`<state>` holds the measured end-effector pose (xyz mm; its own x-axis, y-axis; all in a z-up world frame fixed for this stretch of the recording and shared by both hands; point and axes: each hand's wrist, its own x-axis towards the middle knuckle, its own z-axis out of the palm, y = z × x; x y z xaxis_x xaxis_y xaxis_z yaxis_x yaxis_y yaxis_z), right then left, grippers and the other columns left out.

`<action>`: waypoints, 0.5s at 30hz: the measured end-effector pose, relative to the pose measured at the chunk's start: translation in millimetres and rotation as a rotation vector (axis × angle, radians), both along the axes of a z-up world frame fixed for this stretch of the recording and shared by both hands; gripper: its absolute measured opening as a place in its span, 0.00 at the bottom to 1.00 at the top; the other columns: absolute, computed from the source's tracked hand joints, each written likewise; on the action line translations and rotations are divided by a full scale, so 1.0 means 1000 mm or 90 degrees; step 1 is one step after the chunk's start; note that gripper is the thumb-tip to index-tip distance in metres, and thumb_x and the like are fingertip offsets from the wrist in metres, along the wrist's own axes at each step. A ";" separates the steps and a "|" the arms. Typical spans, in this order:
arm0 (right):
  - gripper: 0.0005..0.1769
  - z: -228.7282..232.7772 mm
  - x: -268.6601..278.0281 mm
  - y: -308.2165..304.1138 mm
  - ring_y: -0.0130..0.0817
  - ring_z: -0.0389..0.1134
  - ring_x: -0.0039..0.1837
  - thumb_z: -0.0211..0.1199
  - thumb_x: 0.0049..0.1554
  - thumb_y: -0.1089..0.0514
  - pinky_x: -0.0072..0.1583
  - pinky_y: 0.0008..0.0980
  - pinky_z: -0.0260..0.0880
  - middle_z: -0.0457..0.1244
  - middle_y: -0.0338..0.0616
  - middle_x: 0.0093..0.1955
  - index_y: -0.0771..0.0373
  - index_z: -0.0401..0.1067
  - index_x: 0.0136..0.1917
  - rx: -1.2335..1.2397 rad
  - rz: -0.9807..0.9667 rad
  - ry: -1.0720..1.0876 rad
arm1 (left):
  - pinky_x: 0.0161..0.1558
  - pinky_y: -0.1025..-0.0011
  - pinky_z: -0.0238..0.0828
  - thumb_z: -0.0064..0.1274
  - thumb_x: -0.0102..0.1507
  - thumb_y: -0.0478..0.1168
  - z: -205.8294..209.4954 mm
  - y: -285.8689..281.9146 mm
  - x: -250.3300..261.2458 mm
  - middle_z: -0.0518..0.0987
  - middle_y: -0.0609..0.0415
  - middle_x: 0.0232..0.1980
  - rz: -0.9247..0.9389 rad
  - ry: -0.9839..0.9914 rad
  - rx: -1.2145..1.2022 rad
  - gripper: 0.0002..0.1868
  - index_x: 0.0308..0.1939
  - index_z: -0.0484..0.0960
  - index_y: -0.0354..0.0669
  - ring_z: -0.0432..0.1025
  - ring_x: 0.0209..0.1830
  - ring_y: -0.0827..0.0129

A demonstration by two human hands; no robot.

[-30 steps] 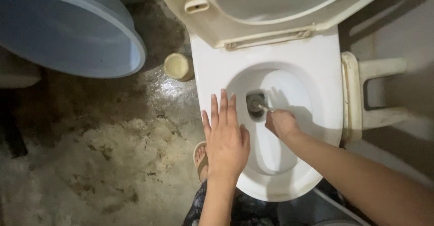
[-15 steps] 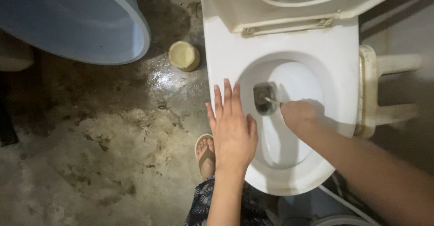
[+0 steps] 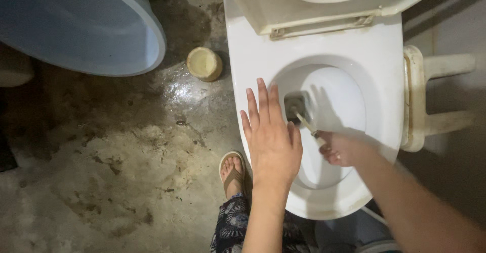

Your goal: The person scrubs the inside of a toilet bowl with a toilet brush, then rinses the bowl and surrounding floor using a handheld bidet sprayer. They wipe the toilet tank and seat, place toiletries on the tank, and wash their hands at the sink.

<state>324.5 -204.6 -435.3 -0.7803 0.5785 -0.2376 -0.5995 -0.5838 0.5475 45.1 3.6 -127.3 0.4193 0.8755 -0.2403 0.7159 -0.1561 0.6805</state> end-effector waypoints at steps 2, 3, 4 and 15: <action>0.18 0.006 0.013 0.010 0.66 0.68 0.49 0.43 0.72 0.55 0.44 0.58 0.67 0.61 0.77 0.57 0.66 0.64 0.70 -0.073 -0.093 0.149 | 0.76 0.43 0.31 0.52 0.59 0.36 -0.001 -0.001 0.000 0.42 0.39 0.83 0.002 -0.005 -0.001 0.44 0.77 0.49 0.35 0.34 0.83 0.43; 0.17 0.013 0.012 0.016 0.66 0.68 0.49 0.44 0.71 0.56 0.45 0.59 0.67 0.61 0.78 0.57 0.65 0.65 0.68 -0.128 -0.176 0.287 | 0.77 0.43 0.31 0.52 0.59 0.36 -0.002 -0.001 -0.001 0.42 0.38 0.83 0.005 -0.002 0.001 0.44 0.77 0.49 0.35 0.33 0.83 0.43; 0.16 0.018 0.000 0.027 0.63 0.70 0.49 0.46 0.70 0.56 0.45 0.57 0.68 0.63 0.73 0.55 0.63 0.68 0.64 -0.231 -0.359 0.522 | 0.77 0.43 0.31 0.52 0.59 0.36 -0.003 -0.002 -0.002 0.42 0.38 0.83 0.008 0.001 0.003 0.44 0.77 0.50 0.35 0.33 0.83 0.43; 0.27 0.192 -0.091 0.056 0.44 0.75 0.39 0.54 0.57 0.63 0.38 0.40 0.73 0.71 0.53 0.38 0.72 0.66 0.69 -0.846 -0.978 1.251 | 0.76 0.41 0.34 0.52 0.56 0.35 0.003 -0.002 -0.009 0.45 0.40 0.83 0.025 0.000 0.003 0.45 0.76 0.53 0.36 0.36 0.83 0.44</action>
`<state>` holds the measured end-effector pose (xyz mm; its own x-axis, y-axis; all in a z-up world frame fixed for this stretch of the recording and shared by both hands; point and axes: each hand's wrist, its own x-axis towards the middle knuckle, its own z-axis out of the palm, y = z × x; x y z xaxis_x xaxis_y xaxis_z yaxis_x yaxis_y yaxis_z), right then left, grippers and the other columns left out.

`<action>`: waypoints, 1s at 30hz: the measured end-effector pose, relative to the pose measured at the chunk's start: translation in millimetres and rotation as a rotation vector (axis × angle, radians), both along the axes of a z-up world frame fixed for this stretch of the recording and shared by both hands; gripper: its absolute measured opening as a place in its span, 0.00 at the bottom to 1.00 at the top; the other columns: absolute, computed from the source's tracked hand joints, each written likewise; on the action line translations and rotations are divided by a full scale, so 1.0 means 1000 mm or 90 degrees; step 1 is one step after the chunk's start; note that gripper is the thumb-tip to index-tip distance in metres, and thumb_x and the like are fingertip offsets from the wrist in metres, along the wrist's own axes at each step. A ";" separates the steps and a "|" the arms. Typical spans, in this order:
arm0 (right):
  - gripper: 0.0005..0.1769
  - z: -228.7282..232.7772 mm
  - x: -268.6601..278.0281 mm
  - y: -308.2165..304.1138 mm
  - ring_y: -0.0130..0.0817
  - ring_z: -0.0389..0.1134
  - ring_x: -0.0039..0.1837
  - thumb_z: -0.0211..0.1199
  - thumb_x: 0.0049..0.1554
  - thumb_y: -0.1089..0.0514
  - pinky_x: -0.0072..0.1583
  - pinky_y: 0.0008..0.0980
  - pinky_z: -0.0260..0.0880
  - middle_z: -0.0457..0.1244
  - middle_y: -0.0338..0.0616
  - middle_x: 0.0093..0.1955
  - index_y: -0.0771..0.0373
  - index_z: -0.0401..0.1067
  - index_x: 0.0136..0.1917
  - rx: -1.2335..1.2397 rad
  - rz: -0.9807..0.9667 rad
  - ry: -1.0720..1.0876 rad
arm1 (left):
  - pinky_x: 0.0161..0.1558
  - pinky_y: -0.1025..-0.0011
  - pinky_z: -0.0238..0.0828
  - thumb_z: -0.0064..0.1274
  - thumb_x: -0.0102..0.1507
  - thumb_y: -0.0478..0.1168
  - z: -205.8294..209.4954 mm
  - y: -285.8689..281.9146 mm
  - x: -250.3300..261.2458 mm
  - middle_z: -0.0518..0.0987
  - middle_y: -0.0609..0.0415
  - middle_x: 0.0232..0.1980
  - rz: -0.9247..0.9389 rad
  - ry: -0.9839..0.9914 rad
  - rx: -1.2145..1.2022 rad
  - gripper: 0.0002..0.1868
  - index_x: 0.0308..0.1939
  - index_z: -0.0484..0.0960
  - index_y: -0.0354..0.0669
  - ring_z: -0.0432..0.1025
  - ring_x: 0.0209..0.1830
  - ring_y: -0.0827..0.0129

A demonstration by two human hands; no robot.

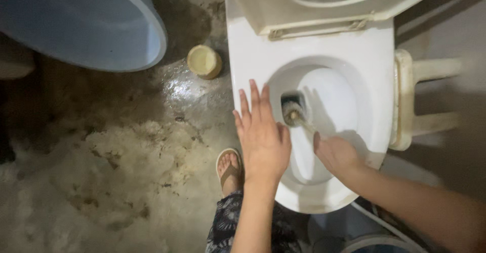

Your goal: The person scrubs the inside of a toilet bowl with a toilet brush, then rinses the bowl and surrounding floor using a handheld bidet sprayer. They wipe the toilet tank and seat, place toiletries on the tank, and wash their hands at the sink.

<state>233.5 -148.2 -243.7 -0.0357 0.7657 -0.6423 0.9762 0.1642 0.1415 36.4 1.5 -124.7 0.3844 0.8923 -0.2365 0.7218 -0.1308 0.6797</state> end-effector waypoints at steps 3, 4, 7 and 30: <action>0.33 0.055 0.007 0.013 0.47 0.75 0.41 0.54 0.57 0.65 0.39 0.43 0.74 0.71 0.54 0.39 0.70 0.57 0.76 -0.171 -0.058 -0.017 | 0.76 0.40 0.34 0.50 0.56 0.34 0.005 0.001 0.001 0.45 0.40 0.83 0.006 -0.011 0.007 0.44 0.77 0.53 0.36 0.36 0.83 0.44; 0.31 0.068 0.008 0.022 0.47 0.76 0.42 0.52 0.58 0.65 0.40 0.43 0.75 0.71 0.54 0.40 0.68 0.59 0.75 -0.171 -0.060 -0.013 | 0.76 0.40 0.34 0.49 0.57 0.33 0.006 0.003 -0.002 0.45 0.40 0.83 0.010 -0.009 0.019 0.44 0.77 0.53 0.37 0.37 0.84 0.44; 0.20 0.082 0.006 0.044 0.48 0.75 0.45 0.48 0.61 0.62 0.44 0.46 0.76 0.71 0.53 0.44 0.63 0.68 0.66 -0.174 -0.108 0.007 | 0.76 0.41 0.33 0.50 0.57 0.34 0.006 0.004 -0.005 0.44 0.39 0.83 0.014 -0.012 -0.007 0.44 0.77 0.52 0.35 0.35 0.83 0.42; 0.16 -0.075 0.059 0.062 0.47 0.76 0.52 0.49 0.66 0.53 0.52 0.48 0.78 0.72 0.48 0.47 0.53 0.77 0.58 -0.076 -0.160 -0.074 | 0.76 0.42 0.30 0.52 0.57 0.33 0.001 0.017 0.017 0.46 0.38 0.82 0.032 -0.036 -0.014 0.44 0.76 0.53 0.35 0.35 0.83 0.41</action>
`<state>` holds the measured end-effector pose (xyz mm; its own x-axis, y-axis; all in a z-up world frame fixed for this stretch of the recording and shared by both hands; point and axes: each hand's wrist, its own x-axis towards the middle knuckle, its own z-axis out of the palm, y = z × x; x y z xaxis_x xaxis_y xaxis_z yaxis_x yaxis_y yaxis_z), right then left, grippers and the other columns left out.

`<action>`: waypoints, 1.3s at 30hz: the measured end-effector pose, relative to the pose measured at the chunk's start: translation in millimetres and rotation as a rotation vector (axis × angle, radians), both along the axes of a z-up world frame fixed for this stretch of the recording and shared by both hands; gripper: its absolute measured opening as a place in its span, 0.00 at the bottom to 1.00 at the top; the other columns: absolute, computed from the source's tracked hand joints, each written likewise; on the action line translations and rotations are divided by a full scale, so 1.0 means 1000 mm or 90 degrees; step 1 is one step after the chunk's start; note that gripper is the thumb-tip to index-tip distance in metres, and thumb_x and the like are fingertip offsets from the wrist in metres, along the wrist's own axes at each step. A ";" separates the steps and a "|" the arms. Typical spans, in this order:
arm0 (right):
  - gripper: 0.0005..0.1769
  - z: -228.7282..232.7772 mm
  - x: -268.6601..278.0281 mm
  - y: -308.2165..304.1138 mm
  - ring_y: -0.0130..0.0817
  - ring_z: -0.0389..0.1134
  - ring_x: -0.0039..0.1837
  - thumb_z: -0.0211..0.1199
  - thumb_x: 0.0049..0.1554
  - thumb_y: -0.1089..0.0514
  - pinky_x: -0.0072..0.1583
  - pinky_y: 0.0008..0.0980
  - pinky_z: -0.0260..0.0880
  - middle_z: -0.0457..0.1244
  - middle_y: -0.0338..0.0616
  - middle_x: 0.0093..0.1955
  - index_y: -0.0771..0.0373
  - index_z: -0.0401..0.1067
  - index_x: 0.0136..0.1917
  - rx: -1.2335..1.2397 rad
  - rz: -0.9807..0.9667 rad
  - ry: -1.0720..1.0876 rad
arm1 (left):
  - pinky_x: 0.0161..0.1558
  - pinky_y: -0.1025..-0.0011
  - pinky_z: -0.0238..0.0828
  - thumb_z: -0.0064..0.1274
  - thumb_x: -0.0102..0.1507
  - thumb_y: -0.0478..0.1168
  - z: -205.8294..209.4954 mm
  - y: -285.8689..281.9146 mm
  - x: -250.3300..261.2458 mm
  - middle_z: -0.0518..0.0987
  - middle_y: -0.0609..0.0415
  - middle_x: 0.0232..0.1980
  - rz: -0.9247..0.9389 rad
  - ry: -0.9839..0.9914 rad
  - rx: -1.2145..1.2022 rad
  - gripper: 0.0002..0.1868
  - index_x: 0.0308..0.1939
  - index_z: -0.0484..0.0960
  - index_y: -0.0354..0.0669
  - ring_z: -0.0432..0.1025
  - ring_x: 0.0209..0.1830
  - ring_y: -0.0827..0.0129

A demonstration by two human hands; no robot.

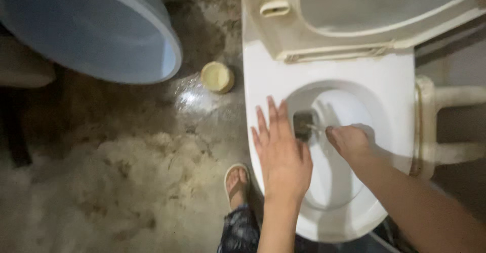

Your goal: The person scrubs the inside of a toilet bowl with a toilet brush, then rinses the bowl and surrounding floor using a handheld bidet sprayer. They wipe the toilet tank and seat, place toiletries on the tank, and wash their hands at the sink.

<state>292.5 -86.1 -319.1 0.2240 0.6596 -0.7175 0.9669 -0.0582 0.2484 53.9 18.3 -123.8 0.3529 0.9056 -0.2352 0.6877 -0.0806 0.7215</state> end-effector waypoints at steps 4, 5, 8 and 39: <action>0.16 -0.029 -0.039 -0.039 0.47 0.74 0.51 0.51 0.67 0.50 0.52 0.48 0.72 0.72 0.51 0.49 0.54 0.79 0.55 0.045 -0.173 0.002 | 0.75 0.42 0.28 0.52 0.55 0.33 0.002 -0.008 0.008 0.46 0.41 0.82 -0.021 0.018 -0.042 0.45 0.76 0.52 0.36 0.34 0.83 0.43; 0.16 -0.038 -0.046 -0.034 0.47 0.73 0.50 0.52 0.66 0.50 0.51 0.47 0.71 0.72 0.51 0.48 0.54 0.79 0.54 -0.022 -0.243 0.094 | 0.76 0.42 0.28 0.52 0.56 0.33 0.001 -0.004 0.013 0.46 0.41 0.82 -0.025 0.008 -0.041 0.45 0.76 0.52 0.36 0.34 0.83 0.43; 0.15 -0.042 -0.040 -0.038 0.46 0.72 0.47 0.54 0.65 0.50 0.47 0.45 0.68 0.72 0.53 0.48 0.54 0.80 0.52 -0.236 -0.694 0.381 | 0.75 0.43 0.27 0.52 0.56 0.34 0.003 -0.007 0.014 0.45 0.41 0.82 -0.049 0.007 -0.055 0.44 0.76 0.52 0.36 0.34 0.82 0.44; 0.14 -0.044 0.027 -0.071 0.39 0.68 0.35 0.58 0.63 0.50 0.33 0.41 0.67 0.67 0.45 0.35 0.60 0.78 0.43 -0.133 -1.149 0.490 | 0.76 0.43 0.27 0.55 0.55 0.34 0.002 0.010 0.007 0.44 0.41 0.82 -0.042 0.018 -0.048 0.47 0.76 0.52 0.36 0.33 0.82 0.44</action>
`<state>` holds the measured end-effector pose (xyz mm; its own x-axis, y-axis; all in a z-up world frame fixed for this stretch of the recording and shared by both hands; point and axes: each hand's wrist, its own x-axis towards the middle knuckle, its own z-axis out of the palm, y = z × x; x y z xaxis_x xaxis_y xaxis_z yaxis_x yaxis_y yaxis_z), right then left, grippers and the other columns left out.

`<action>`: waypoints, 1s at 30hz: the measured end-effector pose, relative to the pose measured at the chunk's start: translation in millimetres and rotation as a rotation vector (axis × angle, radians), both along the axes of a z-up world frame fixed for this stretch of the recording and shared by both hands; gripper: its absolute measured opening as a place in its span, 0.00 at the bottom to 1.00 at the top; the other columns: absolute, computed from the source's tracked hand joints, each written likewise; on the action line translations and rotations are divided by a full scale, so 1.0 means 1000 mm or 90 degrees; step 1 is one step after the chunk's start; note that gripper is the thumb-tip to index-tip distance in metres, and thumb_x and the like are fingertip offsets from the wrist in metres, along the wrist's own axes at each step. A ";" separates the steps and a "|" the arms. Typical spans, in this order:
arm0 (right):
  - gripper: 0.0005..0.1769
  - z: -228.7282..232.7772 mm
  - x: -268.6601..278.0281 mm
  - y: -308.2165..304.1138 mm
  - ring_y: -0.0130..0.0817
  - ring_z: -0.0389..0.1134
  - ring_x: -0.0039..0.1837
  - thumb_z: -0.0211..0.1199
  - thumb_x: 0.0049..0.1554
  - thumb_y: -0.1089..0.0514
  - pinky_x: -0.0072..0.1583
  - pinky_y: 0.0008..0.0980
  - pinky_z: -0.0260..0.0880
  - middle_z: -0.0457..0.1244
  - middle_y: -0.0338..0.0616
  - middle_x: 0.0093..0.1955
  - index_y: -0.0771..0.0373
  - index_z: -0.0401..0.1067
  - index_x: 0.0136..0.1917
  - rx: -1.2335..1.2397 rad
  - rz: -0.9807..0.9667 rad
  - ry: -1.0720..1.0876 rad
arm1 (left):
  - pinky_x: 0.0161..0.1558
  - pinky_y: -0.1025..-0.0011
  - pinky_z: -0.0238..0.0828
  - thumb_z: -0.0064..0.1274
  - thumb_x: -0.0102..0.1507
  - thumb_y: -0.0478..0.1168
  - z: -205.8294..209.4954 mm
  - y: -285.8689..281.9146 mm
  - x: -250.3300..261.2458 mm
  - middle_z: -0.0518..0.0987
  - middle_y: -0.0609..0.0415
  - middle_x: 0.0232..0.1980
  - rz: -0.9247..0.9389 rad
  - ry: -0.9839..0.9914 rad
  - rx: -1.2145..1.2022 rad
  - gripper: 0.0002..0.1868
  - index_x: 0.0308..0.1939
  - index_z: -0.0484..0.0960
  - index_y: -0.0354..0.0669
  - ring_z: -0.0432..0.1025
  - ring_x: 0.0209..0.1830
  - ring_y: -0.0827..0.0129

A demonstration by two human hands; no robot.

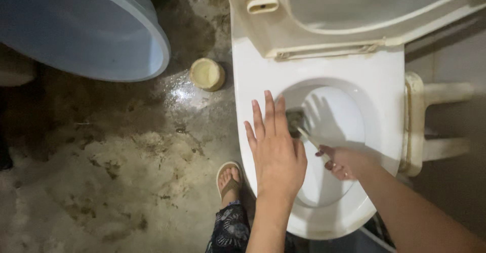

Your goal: The person scrubs the inside of a toilet bowl with a toilet brush, then rinses the bowl and surrounding floor using a handheld bidet sprayer. They wipe the toilet tank and seat, place toiletries on the tank, and wash their hands at the sink.

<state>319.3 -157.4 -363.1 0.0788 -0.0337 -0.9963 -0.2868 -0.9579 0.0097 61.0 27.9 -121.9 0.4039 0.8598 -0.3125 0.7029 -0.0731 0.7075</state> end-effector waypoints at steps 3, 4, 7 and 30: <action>0.15 -0.026 -0.010 0.011 0.41 0.68 0.34 0.57 0.63 0.50 0.33 0.41 0.65 0.68 0.46 0.34 0.58 0.78 0.40 0.172 0.609 -0.342 | 0.76 0.43 0.28 0.55 0.55 0.34 0.000 0.001 -0.002 0.44 0.41 0.82 -0.003 0.005 0.020 0.47 0.76 0.52 0.37 0.33 0.83 0.44; 0.16 -0.032 -0.017 0.019 0.42 0.68 0.34 0.56 0.63 0.50 0.32 0.42 0.65 0.68 0.47 0.34 0.57 0.78 0.39 0.220 0.821 -0.510 | 0.76 0.43 0.28 0.55 0.54 0.34 0.001 0.003 -0.002 0.44 0.42 0.82 -0.002 0.009 0.029 0.47 0.76 0.52 0.37 0.33 0.83 0.44; 0.06 -0.039 -0.060 0.040 0.40 0.72 0.38 0.60 0.55 0.56 0.30 0.43 0.64 0.70 0.42 0.38 0.53 0.77 0.41 0.098 1.274 -0.714 | 0.76 0.42 0.28 0.52 0.55 0.33 0.000 0.007 -0.003 0.43 0.42 0.83 -0.006 0.042 0.027 0.45 0.77 0.52 0.37 0.32 0.83 0.44; 0.22 0.084 -0.058 0.000 0.17 0.45 0.24 0.39 0.68 0.53 0.24 0.15 0.41 0.53 0.33 0.31 0.49 0.68 0.70 0.007 -0.330 0.122 | 0.76 0.44 0.33 0.53 0.54 0.31 0.000 0.007 -0.010 0.49 0.40 0.81 0.040 -0.004 0.084 0.44 0.74 0.55 0.34 0.40 0.82 0.44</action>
